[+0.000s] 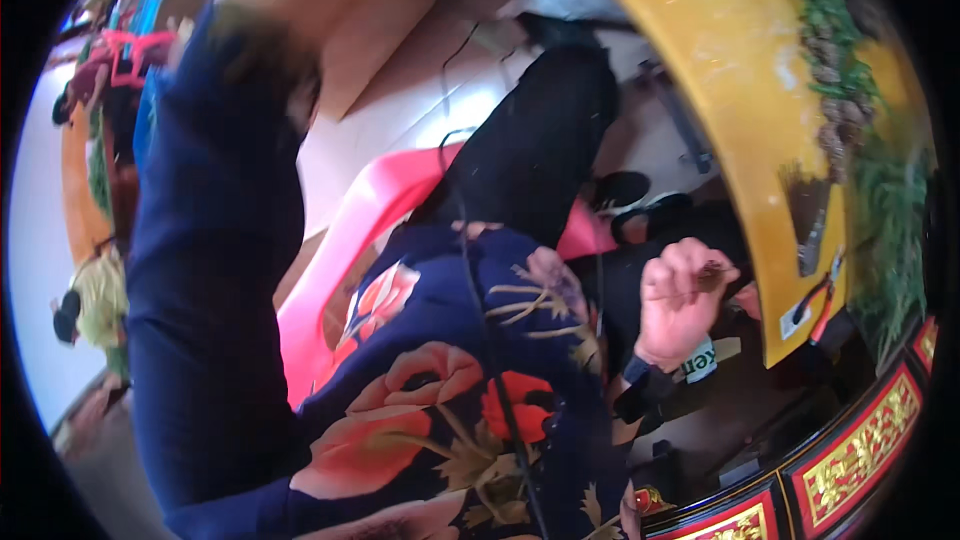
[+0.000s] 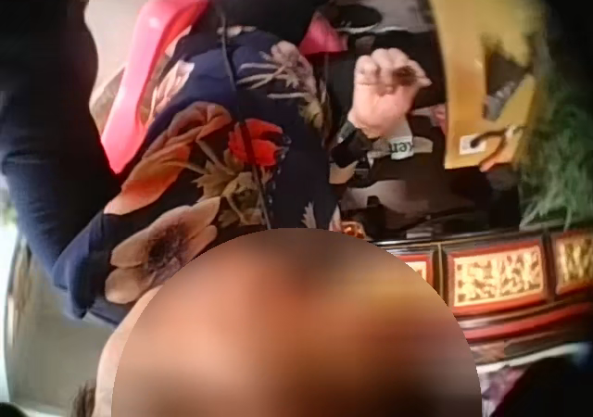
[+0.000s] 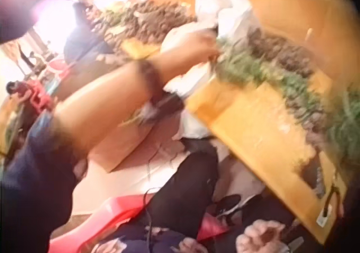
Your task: Manually preparing and assembling green foliage and decorative pods for decorations.
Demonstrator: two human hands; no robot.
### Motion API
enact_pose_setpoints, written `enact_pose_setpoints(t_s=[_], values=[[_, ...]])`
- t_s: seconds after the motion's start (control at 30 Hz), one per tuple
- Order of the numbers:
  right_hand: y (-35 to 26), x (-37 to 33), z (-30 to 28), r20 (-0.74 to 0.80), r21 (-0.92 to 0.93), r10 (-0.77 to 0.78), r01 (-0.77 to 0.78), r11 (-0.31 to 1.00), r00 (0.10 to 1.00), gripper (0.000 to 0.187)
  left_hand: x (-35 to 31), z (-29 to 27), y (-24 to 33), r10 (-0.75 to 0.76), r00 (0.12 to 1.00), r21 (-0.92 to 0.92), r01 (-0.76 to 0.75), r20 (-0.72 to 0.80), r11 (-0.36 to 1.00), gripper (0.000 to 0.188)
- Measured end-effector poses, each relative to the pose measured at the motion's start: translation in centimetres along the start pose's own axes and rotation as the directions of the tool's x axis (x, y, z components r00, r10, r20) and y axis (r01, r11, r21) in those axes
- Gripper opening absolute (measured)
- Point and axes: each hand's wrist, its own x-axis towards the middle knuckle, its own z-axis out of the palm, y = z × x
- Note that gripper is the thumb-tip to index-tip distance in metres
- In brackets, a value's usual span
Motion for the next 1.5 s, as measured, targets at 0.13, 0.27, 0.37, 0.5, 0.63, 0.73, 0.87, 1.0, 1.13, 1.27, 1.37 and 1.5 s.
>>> enact_pose_setpoints(t_s=[0.13, 0.27, 0.37, 0.5, 0.63, 0.73, 0.87, 1.0, 1.13, 1.27, 1.37, 1.5], values=[[1.0, 0.1, -0.7, -0.060, -0.054, -0.075, 0.072, 0.996, 0.995, 0.018, -0.6, -3.5, 10.0, -0.741, 0.401, -0.645, 0.762, 0.539, -0.058, 0.013], [1.2, -0.7, -1.1, -0.123, -0.120, -0.108, 0.093, 0.988, 0.986, 0.019, 1.7, -6.1, 18.4, -0.740, 0.371, -0.747, 0.612, 0.562, -0.260, 0.017], [1.2, -0.5, -1.1, -0.102, -0.237, -0.129, 0.102, 0.966, 0.986, 0.022, 2.8, -7.2, 22.1, -0.668, 0.291, -0.712, 0.464, 0.685, -0.527, 0.018], [0.8, -0.5, -0.4, -0.043, -0.339, -0.115, 0.093, 0.936, 0.992, 0.022, 2.1, -6.8, 25.0, -0.553, 0.268, -0.614, 0.382, 0.789, -0.691, 0.019], [-0.3, -0.7, 2.0, -0.032, -0.488, -0.204, 0.163, 0.857, 0.978, 0.019, 2.0, -6.4, 26.6, -0.495, 0.262, -0.551, 0.218, 0.828, -0.806, 0.019], [-1.5, -1.2, 3.7, -0.045, -0.726, -0.306, 0.179, 0.664, 0.951, 0.010, 2.7, -7.2, 27.3, -0.423, 0.329, -0.502, 0.209, 0.844, -0.839, 0.017], [-0.5, -0.8, 7.0, 0.206, -0.899, -0.481, 0.359, 0.252, 0.852, 0.007, 4.1, -7.9, 28.7, -0.428, 0.329, -0.502, 0.182, 0.842, -0.846, 0.020], [0.6, 0.1, 7.5, 0.260, -0.964, -0.521, 0.248, -0.095, 0.813, 0.007, 5.1, -8.5, 29.6, -0.453, 0.362, -0.540, 0.193, 0.815, -0.819, 0.022], [1.1, 0.4, 8.2, 0.291, -0.956, -0.550, 0.213, -0.201, 0.783, 0.009, 5.6, -8.9, 30.5, -0.531, 0.325, -0.605, 0.194, 0.783, -0.772, 0.022], [1.1, 0.5, 8.7, 0.298, -0.952, -0.560, 0.198, -0.233, 0.773, 0.010, 5.2, -9.0, 30.5, -0.551, 0.397, -0.652, 0.188, 0.734, -0.734, 0.020], [1.2, 0.3, 8.6, 0.318, -0.946, -0.565, 0.212, -0.247, 0.761, 0.008, 4.9, -9.2, 30.8, -0.559, 0.399, -0.663, 0.199, 0.727, -0.721, 0.017], [1.7, 0.3, 8.2, 0.358, -0.934, -0.598, 0.268, -0.238, 0.717, 0.007, 4.8, -8.8, 31.0, -0.597, 0.377, -0.694, 0.218, 0.708, -0.686, 0.016]])
